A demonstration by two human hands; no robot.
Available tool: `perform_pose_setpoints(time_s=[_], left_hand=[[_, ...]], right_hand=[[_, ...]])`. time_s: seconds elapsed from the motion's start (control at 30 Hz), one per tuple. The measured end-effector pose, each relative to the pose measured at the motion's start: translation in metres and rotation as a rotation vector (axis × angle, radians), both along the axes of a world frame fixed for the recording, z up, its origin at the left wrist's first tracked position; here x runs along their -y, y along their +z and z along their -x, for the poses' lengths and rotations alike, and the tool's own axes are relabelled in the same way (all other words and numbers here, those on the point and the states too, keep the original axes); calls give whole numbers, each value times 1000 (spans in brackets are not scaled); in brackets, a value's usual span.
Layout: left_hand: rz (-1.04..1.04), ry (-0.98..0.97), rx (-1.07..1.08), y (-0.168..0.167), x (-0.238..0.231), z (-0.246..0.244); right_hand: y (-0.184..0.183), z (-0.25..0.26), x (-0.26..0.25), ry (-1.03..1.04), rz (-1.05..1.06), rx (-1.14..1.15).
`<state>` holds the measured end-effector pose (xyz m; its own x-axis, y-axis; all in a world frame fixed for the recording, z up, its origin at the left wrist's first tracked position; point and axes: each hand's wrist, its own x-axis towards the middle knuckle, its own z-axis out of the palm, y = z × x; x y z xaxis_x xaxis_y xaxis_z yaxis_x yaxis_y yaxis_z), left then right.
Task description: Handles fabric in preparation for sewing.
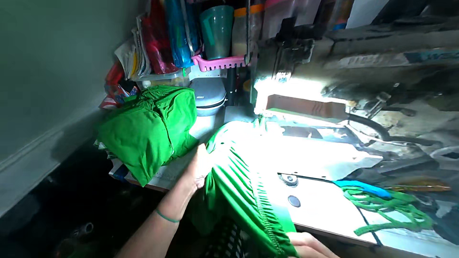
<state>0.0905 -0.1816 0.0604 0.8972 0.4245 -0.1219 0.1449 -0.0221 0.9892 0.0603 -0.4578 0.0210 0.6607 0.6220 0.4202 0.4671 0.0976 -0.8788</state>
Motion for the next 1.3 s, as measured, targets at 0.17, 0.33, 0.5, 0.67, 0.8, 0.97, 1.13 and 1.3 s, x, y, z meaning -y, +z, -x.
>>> perform_pose_setpoints(time_s=[0.17,0.33,0.5,0.67,0.8,0.97,1.13,1.3], left_hand=[[-739,-70,147,2,-19,-26],[-834,-111,-145,33,-21,-75],[-977,-105,172,14,-32,-84],[-1449,-425,475,-22,21,-7],[-1595,-237,730,-35,19,0],[-1752,-270,654,-5,-1,5],[-1812,-177,550,15,-14,-9],[-1940,-162,275,28,-13,-26]], right_hand=[[-36,-24,-9,-128,118,-14],[-52,-58,-40,-310,178,-144],[-39,-88,-60,-318,170,-259],[-27,-67,-47,-220,30,-171],[-9,-32,-19,-102,50,-134],[-13,-22,-7,-77,77,-174],[-17,-34,-23,-141,62,-239],[-36,-66,-43,-232,81,-211]])
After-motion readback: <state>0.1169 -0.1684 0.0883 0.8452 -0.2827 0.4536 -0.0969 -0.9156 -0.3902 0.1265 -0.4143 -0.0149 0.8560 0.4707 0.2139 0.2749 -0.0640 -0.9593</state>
